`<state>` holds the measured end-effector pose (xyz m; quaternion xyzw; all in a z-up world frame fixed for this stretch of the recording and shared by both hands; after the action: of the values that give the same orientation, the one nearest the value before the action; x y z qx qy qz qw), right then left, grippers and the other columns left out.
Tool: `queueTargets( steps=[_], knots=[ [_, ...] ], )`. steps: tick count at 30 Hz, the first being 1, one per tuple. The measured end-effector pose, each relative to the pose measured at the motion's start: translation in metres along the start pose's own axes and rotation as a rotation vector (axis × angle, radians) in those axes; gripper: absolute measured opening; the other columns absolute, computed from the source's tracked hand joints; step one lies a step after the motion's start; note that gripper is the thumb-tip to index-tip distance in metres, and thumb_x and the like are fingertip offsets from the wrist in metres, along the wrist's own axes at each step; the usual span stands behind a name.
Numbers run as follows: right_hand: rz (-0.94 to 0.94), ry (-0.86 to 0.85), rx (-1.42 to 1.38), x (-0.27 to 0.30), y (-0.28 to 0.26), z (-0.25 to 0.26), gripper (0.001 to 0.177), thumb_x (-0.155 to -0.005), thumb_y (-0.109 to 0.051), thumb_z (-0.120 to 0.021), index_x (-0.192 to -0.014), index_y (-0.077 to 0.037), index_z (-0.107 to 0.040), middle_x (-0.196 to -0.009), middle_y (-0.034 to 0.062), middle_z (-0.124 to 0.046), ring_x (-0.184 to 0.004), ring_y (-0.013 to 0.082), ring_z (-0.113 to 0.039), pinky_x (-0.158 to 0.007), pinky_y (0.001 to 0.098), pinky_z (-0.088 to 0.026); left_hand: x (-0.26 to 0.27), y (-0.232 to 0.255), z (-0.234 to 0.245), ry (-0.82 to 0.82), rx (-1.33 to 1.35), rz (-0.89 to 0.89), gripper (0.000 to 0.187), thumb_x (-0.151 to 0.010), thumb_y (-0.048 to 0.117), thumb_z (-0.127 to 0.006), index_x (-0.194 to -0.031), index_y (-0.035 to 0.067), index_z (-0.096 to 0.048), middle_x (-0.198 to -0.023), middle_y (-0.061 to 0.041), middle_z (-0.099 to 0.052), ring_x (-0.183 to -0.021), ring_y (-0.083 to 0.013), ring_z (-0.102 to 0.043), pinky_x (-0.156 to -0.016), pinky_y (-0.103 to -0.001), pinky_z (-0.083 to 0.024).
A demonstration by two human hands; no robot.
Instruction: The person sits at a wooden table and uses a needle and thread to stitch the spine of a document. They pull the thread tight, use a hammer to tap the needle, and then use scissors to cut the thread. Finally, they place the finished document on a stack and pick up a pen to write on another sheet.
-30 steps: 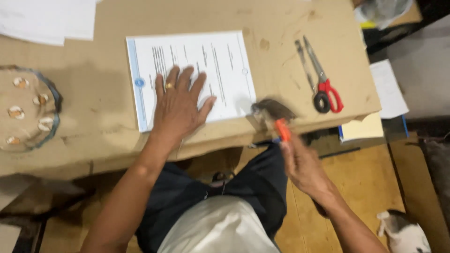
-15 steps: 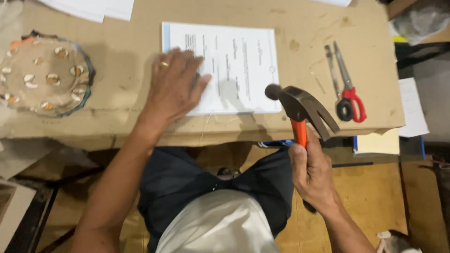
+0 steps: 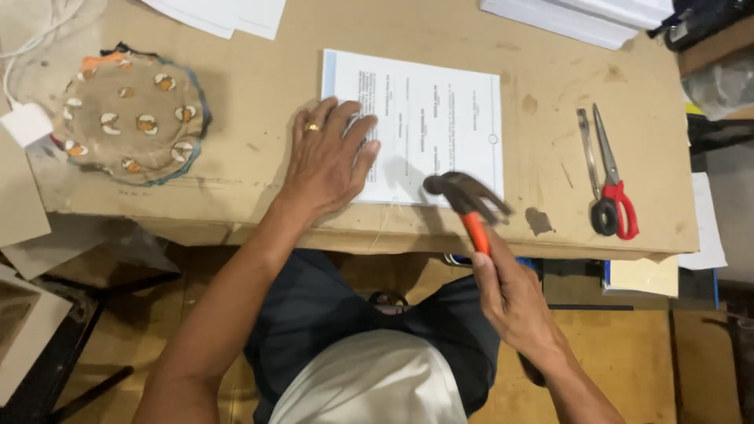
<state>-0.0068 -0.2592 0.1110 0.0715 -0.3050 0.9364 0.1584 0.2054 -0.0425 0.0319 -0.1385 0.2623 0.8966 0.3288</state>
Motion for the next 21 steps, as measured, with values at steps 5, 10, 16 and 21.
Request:
queueTargets(
  steps=[5, 10, 16, 21],
  knots=[
    [0.26, 0.171, 0.052, 0.002, 0.021, -0.02, 0.028, -0.1, -0.026, -0.052, -0.102, -0.011, -0.076, -0.063, 0.0245, -0.064, -0.064, 0.0474, -0.066, -0.055, 0.0493, -0.049, 0.001, -0.001, -0.002, -0.045, 0.066, 0.01, 0.044, -0.11, 0.042, -0.038, -0.135, 0.016, -0.063, -0.134, -0.014, -0.055, -0.137, -0.0456, -0.04, -0.105, -0.07, -0.029],
    [0.193, 0.042, 0.038, -0.005, -0.042, -0.01, 0.045, -0.1, -0.029, -0.049, -0.143, -0.024, -0.061, -0.078, 0.0236, -0.074, -0.075, 0.0489, -0.071, -0.061, 0.0584, -0.051, -0.005, 0.004, 0.01, -0.157, 0.072, 0.076, 0.047, -0.109, 0.042, -0.038, -0.138, 0.015, -0.062, -0.139, -0.016, -0.053, -0.141, -0.0449, -0.036, -0.108, -0.072, -0.026],
    [0.187, 0.03, 0.015, 0.0, -0.032, -0.027, 0.042, -0.1, -0.029, -0.051, -0.14, -0.027, -0.062, -0.072, 0.0181, -0.074, -0.068, 0.0431, -0.072, -0.059, 0.0518, -0.054, -0.011, -0.005, 0.006, -0.197, 0.032, 0.042, 0.051, -0.108, 0.051, -0.037, -0.136, 0.016, -0.061, -0.138, -0.014, -0.051, -0.137, -0.0431, -0.038, -0.106, -0.07, -0.031],
    [0.16, -0.135, -0.058, 0.006, -0.062, -0.019, 0.058, -0.103, -0.04, -0.037, -0.157, -0.021, -0.044, -0.083, 0.001, -0.062, -0.063, 0.0184, -0.052, -0.062, 0.0344, -0.041, -0.032, -0.038, 0.013, -0.197, 0.122, -0.091, 0.037, -0.11, 0.033, -0.041, -0.114, 0.012, -0.07, -0.12, -0.011, -0.063, -0.109, -0.0421, -0.051, -0.086, -0.057, -0.044]
  ],
)
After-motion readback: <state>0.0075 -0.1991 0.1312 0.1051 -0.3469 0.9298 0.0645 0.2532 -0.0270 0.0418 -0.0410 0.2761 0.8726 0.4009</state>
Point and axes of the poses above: each hand's wrist, its own x-axis away from the middle knuckle, its own z-axis out of the back of the hand, y = z × x, the point moved 3 cm from there along -x, towards the middle knuckle
